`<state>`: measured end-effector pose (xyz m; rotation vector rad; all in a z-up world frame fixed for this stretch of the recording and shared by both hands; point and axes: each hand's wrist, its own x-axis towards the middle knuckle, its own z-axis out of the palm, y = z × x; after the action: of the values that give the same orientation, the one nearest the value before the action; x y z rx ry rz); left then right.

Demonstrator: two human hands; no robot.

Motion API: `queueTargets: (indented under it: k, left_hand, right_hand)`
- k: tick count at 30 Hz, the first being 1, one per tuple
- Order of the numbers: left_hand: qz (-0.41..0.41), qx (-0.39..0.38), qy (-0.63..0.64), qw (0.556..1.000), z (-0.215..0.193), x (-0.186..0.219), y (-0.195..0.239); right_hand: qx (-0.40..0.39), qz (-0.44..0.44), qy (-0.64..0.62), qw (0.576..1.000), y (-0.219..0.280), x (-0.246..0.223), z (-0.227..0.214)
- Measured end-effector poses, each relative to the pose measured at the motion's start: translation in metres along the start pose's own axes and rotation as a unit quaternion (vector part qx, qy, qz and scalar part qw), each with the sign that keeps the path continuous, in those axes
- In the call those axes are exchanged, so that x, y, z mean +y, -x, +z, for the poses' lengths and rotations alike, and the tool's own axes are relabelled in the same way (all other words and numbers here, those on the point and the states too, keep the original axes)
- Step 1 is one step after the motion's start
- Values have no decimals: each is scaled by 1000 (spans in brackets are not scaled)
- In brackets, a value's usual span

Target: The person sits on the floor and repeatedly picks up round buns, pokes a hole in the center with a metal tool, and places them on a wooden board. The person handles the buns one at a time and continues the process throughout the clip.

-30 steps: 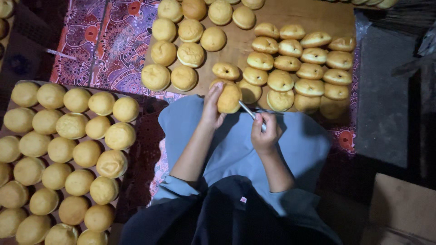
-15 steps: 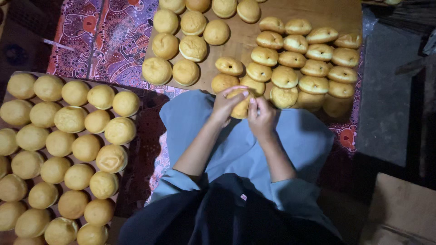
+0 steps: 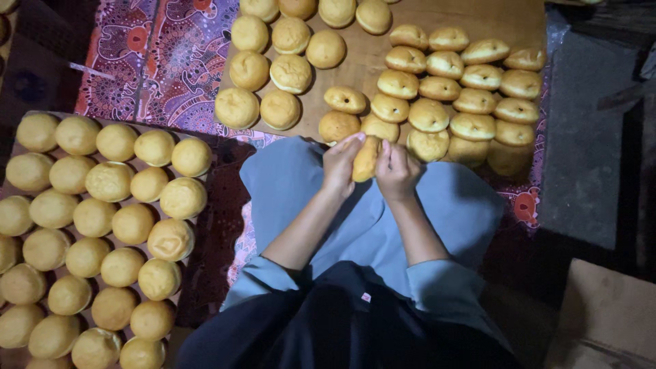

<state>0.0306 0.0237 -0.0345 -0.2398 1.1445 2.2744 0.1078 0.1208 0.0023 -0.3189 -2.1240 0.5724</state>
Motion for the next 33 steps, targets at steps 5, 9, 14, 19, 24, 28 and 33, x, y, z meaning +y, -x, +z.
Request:
queueTargets:
  k: [5, 9, 14, 19, 24, 28, 33]
  left_hand:
    - [-78, -69, 4, 995, -22, 4, -8]
    - [-74, -62, 20, 995, -20, -9, -14]
    - [-19, 40, -16, 999, -9, -7, -6]
    - [120, -86, -293, 945, 8, 45, 14]
    - [263, -209, -610, 718, 27, 85, 22]
    - [239, -259, -518, 780, 23, 114, -20]
    - [279, -263, -479, 790, 10, 149, -104]
  right_hand:
    - [-220, 214, -234, 922, 9, 14, 5]
    - [-162, 154, -162, 961, 6, 20, 6]
    - [-7, -32, -24, 999, -1, 6, 19]
    - [-35, 94, -17, 995, -10, -2, 22]
    - [-49, 102, -35, 993, -12, 27, -5]
    - [36, 172, -141, 974, -9, 59, -25]
    - [78, 393, -228, 887, -6, 77, -47]
